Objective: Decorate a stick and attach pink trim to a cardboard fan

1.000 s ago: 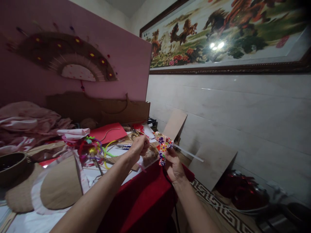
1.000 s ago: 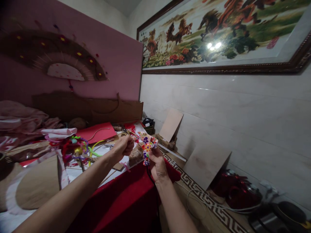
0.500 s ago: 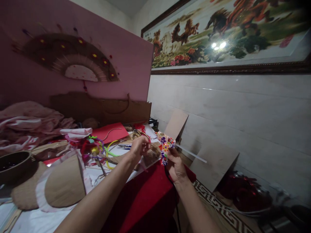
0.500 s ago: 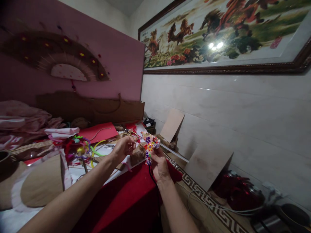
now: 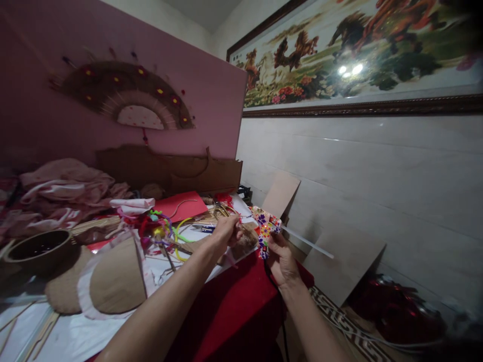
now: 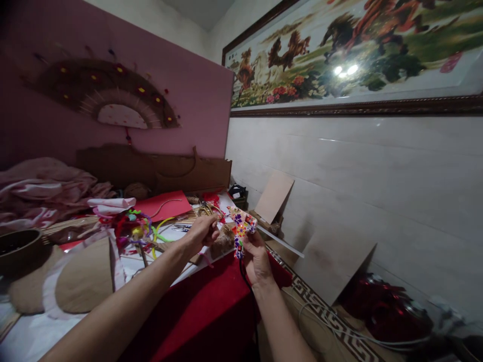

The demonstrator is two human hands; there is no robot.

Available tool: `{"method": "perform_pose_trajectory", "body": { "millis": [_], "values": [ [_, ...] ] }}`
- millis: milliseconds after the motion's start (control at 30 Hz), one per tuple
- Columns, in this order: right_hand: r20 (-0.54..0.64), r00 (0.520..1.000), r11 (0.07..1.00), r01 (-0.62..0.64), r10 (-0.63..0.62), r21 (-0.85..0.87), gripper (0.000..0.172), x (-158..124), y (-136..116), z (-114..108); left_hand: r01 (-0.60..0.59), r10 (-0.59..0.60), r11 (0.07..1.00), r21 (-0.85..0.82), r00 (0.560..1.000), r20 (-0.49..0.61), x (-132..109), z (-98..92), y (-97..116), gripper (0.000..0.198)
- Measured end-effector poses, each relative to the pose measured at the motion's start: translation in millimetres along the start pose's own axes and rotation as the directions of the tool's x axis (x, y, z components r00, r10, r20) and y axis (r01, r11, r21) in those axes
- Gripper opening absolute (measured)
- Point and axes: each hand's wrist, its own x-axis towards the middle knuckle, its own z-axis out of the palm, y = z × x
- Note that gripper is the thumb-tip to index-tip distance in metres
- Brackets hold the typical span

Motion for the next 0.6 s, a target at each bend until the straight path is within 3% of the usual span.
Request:
{"method": "perform_pose_trajectory", "body": {
  "millis": [200,400,600],
  "values": [
    [0.027,0.999,1.000,-0.018,0.017,0.020,0.026,-1.2,-0.6,1.9,-0.063,0.063,0.998,0.005,0.998,0.031,8.4,-3.0,-9.7,0.021],
    [-0.007,1.000,1.000,-0.020,0.020,0.014,0.032,-1.4,-0.7,2.5,-0.106,0.107,0.994,0.032,0.994,-0.030,13.3,-7.7,-12.8,0.013],
    [0.004,1.000,1.000,-0.027,0.027,-0.005,0.033,-0.4,-1.4,2.4,-0.009,0.015,0.998,0.069,0.996,-0.090,17.0,-6.7,-11.8,0.019]
  ]
}}
